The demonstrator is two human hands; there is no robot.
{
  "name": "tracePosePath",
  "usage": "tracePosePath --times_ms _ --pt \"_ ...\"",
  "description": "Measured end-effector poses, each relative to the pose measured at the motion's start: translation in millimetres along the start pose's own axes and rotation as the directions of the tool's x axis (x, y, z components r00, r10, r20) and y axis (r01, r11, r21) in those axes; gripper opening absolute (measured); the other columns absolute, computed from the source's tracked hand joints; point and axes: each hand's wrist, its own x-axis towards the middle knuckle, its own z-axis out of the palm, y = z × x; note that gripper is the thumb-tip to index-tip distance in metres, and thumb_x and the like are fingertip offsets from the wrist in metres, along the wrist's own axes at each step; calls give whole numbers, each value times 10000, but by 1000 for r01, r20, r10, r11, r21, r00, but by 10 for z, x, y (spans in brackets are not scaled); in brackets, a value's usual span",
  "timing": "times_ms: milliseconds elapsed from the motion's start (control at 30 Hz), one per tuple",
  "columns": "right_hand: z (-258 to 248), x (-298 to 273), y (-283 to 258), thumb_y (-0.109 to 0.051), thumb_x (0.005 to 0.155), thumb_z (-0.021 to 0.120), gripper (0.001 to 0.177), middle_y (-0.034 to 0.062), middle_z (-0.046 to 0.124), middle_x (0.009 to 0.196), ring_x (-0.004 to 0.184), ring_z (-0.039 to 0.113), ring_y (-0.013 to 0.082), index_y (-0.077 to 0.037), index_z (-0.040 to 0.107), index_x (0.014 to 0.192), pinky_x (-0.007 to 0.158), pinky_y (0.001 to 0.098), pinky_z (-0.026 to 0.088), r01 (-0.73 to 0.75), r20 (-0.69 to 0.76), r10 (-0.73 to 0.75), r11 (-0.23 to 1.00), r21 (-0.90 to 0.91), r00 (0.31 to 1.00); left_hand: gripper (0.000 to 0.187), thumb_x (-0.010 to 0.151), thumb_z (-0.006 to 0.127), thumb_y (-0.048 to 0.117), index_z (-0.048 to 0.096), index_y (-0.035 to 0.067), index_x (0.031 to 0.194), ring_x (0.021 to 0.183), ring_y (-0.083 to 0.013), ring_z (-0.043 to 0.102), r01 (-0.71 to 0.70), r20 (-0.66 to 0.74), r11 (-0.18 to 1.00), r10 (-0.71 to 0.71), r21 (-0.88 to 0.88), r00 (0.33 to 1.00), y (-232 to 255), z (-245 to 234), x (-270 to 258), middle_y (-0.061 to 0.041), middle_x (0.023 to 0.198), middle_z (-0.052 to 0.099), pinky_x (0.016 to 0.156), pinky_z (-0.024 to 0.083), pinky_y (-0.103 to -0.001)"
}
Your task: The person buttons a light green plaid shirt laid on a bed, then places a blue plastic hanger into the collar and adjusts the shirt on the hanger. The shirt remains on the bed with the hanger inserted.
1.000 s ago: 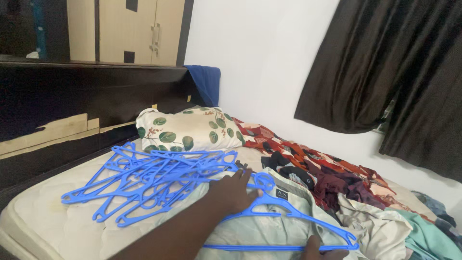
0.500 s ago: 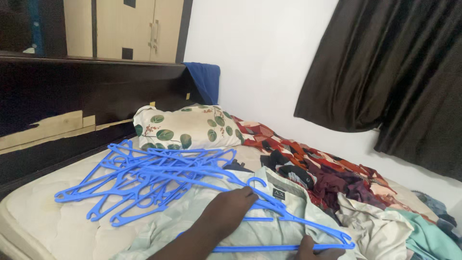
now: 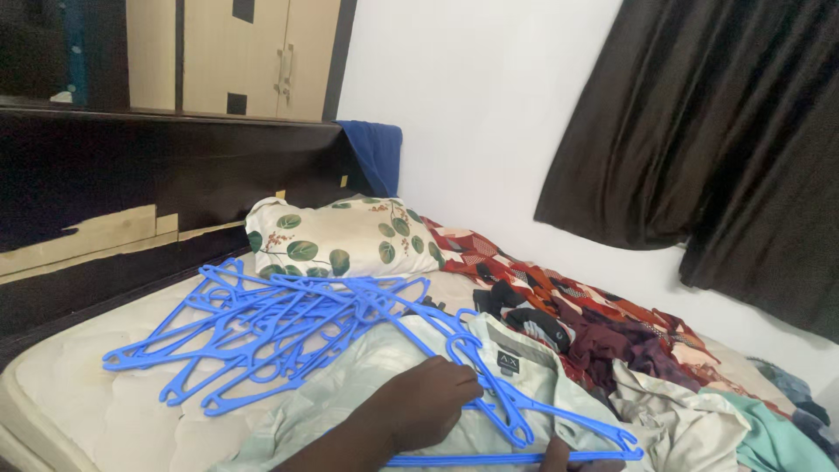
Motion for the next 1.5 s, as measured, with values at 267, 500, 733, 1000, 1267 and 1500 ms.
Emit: tracePosePath --times_ms 267,500,733,1000,1267,1500 --pt "62 -12 -53 -41 712 728 830 234 558 863 629 528 266 95 365 1446 569 396 447 -46 15 47 999 -8 999 333 889 555 25 649 30 1209 1124 -308 616 -54 -68 997 57 48 996 -31 44 -25 -129 1226 662 1000 472 -418" --pt "57 -14 -95 -47 730 724 873 223 572 821 596 530 254 91 325 1494 543 384 443 -62 43 63 998 -19 997 319 919 537 57 638 35 1221 1151 -291 610 -46 -82 994 54 99 995 23 -13 -2 -115 1253 646 1006 478 -403" --pt "101 -42 -39 -54 748 720 916 213 586 778 564 532 241 88 285 1542 517 371 439 -84 50 86 996 -39 995 349 932 544 68 641 75 1267 1188 -295 599 41 -98 999 -39 17 994 39 -26 16 -89 1287 634 1008 478 -397" --pt "126 -20 -91 -61 769 716 966 200 602 728 526 535 226 83 239 1597 487 356 434 -107 70 110 993 -44 991 381 939 544 52 603 52 1315 1298 -308 573 -34 -105 998 40 61 994 48 -53 12 -138 1388 584 1072 474 -385" --pt "166 -115 -156 -66 775 705 1011 154 613 628 453 537 185 88 196 1635 427 321 419 -144 111 151 988 -62 982 417 920 539 19 570 18 1336 1349 -347 554 -21 -133 999 25 30 991 154 -174 25 -184 1478 512 1062 489 -404" --pt "271 -148 -61 -157 812 762 1076 165 616 560 426 545 203 215 86 1562 418 340 422 -216 184 234 970 -114 955 576 838 710 204 548 -10 1348 1258 -372 605 -21 -131 987 0 -161 991 183 -214 -46 -253 1503 503 996 534 -426"
